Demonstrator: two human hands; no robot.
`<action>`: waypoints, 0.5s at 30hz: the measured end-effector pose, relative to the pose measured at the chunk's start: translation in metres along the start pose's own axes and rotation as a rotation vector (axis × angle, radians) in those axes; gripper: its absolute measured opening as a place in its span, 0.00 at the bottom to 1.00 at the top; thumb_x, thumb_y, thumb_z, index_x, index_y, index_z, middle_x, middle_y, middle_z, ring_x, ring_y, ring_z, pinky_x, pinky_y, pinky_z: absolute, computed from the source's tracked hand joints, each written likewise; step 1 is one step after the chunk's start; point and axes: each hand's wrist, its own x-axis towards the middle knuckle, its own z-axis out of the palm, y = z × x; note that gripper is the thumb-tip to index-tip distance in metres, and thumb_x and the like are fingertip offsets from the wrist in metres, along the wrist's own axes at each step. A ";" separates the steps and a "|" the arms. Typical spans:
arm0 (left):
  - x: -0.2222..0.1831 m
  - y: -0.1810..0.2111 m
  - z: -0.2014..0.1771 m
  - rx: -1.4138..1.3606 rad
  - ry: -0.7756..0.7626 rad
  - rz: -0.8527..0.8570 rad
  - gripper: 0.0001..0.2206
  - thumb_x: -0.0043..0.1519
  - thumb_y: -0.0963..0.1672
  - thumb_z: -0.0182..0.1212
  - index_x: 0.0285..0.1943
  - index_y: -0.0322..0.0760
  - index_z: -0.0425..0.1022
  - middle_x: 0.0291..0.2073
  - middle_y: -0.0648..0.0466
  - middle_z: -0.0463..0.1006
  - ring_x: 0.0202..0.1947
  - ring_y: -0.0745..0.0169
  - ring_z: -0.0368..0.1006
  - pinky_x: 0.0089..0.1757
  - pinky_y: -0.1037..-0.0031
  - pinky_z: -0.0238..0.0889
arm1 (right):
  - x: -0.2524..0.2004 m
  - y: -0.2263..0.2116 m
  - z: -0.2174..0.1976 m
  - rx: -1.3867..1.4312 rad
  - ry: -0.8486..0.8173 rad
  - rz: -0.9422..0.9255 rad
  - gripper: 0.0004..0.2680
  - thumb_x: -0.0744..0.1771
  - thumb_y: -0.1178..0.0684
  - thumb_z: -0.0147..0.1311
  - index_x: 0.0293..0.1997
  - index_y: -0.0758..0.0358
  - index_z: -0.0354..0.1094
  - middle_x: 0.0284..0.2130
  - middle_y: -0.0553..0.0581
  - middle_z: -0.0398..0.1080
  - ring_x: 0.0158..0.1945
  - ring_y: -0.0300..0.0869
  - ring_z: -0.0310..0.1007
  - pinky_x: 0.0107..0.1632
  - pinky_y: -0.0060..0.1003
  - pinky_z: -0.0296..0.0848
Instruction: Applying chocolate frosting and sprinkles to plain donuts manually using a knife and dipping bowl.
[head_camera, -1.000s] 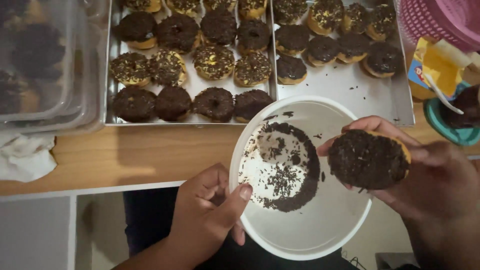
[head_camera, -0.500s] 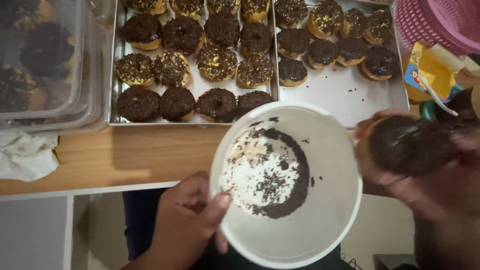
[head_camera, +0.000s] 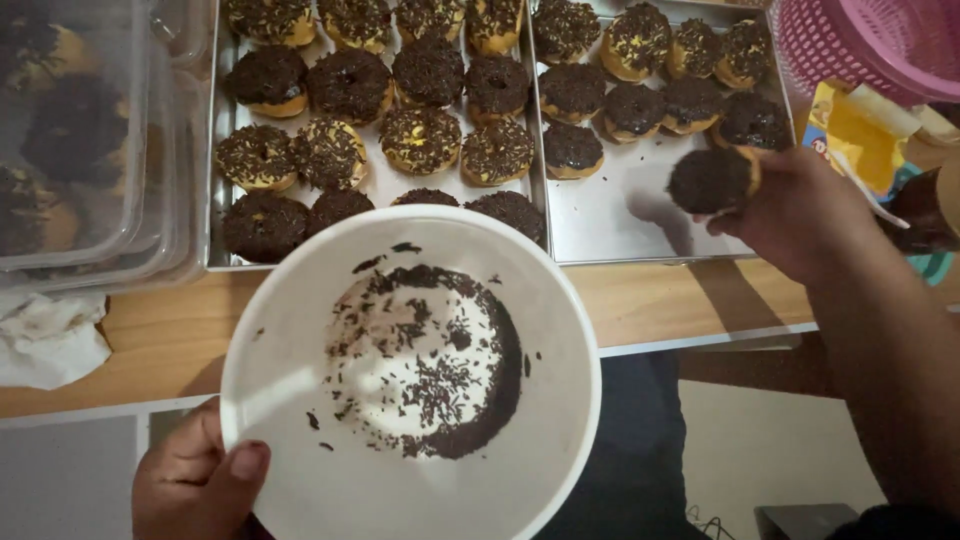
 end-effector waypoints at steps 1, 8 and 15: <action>-0.001 0.003 0.003 -0.046 -0.050 0.071 0.10 0.56 0.39 0.59 0.42 0.21 0.77 0.23 0.36 0.79 0.19 0.45 0.73 0.21 0.62 0.65 | 0.007 0.000 0.006 -0.735 0.113 -0.037 0.21 0.62 0.53 0.51 0.64 0.61 0.65 0.53 0.57 0.71 0.50 0.48 0.68 0.44 0.48 0.66; -0.024 0.043 0.028 -0.145 -0.197 0.127 0.14 0.53 0.45 0.66 0.24 0.37 0.64 0.06 0.38 0.75 -0.02 0.53 0.65 0.01 0.70 0.51 | 0.035 0.009 0.036 -0.858 0.130 -0.176 0.11 0.64 0.71 0.52 0.49 0.73 0.75 0.34 0.58 0.71 0.35 0.42 0.66 0.34 0.40 0.71; -0.019 0.035 0.031 -0.325 -0.342 0.240 0.14 0.56 0.44 0.67 0.25 0.37 0.63 0.08 0.42 0.71 -0.02 0.54 0.65 0.01 0.72 0.53 | 0.061 0.021 0.013 -0.135 0.132 0.018 0.15 0.71 0.53 0.35 0.62 0.66 0.63 0.60 0.57 0.73 0.56 0.47 0.75 0.54 0.50 0.81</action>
